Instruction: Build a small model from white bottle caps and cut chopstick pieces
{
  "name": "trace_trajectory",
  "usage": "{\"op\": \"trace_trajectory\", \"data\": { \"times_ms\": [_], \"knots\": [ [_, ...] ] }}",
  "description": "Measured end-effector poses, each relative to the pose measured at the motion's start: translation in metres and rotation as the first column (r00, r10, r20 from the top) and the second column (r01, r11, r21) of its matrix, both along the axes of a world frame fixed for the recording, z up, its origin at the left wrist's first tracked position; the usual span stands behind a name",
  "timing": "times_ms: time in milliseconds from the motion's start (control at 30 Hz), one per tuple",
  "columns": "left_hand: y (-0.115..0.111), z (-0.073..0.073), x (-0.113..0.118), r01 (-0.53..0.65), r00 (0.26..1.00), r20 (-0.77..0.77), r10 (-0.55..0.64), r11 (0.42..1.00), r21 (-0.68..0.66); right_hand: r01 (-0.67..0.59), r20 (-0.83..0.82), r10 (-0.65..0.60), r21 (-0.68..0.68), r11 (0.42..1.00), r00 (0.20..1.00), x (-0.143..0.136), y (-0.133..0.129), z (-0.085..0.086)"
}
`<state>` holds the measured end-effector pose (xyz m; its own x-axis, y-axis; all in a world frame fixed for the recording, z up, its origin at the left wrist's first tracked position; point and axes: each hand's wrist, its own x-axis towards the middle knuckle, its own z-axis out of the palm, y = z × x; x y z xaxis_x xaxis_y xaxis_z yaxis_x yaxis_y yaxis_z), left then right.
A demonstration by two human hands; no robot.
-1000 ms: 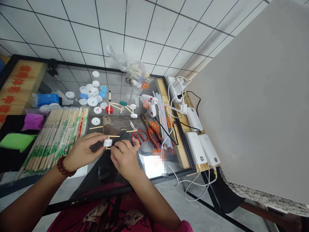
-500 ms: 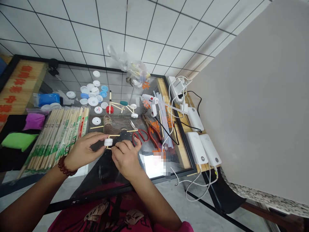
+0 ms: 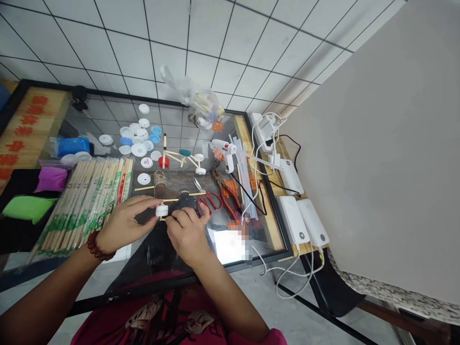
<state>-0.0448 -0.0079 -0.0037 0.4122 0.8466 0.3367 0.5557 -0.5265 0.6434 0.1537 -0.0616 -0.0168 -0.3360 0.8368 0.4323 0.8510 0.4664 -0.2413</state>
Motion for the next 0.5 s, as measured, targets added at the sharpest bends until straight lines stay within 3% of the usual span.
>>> {"op": "trace_trajectory", "data": {
  "times_ms": [500],
  "knots": [
    [0.0003,-0.0031,-0.0004,0.0,1.0,-0.019,0.0,1.0,0.007,-0.022,0.018,0.022,0.007,1.0,1.0,0.0012,0.0011,-0.0033]
  ]
}}
